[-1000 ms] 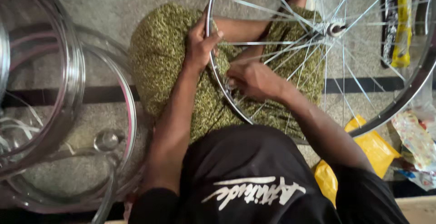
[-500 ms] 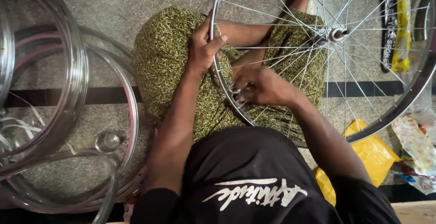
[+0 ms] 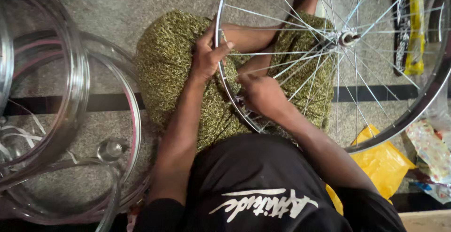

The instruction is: The person places spokes into the holes of a bicycle rim by hand and then rotates the rim to work on another section.

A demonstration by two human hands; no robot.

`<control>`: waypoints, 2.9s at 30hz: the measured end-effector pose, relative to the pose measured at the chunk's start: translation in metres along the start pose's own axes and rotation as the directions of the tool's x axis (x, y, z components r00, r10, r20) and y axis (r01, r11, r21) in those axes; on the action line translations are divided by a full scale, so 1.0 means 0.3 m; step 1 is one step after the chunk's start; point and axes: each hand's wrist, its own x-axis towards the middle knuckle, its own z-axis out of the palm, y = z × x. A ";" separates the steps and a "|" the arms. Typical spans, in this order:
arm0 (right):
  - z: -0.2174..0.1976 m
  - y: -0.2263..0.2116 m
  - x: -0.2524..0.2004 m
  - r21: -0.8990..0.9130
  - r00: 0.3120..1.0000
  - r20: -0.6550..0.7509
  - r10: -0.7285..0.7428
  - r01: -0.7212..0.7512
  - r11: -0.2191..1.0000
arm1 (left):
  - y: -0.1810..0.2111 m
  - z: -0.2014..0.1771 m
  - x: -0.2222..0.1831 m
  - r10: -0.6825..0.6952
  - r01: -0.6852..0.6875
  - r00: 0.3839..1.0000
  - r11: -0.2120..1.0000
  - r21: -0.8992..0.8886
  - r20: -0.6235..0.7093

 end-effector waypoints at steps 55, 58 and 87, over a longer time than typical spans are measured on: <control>-0.032 -0.030 -0.068 -0.054 0.985 0.031 -0.169 0.171 0.984 | -0.091 -0.015 -0.051 0.113 -0.120 0.993 0.962 -0.247 -0.041; -0.092 -0.019 -0.069 0.031 0.942 -0.061 -0.331 0.333 0.942 | -0.056 -0.010 -0.023 0.078 -0.090 0.995 0.970 -0.228 -0.059; 0.009 -0.004 -0.032 -0.161 0.999 0.051 0.011 -0.003 0.987 | -0.014 0.002 -0.026 0.069 -0.068 0.997 0.997 0.039 -0.033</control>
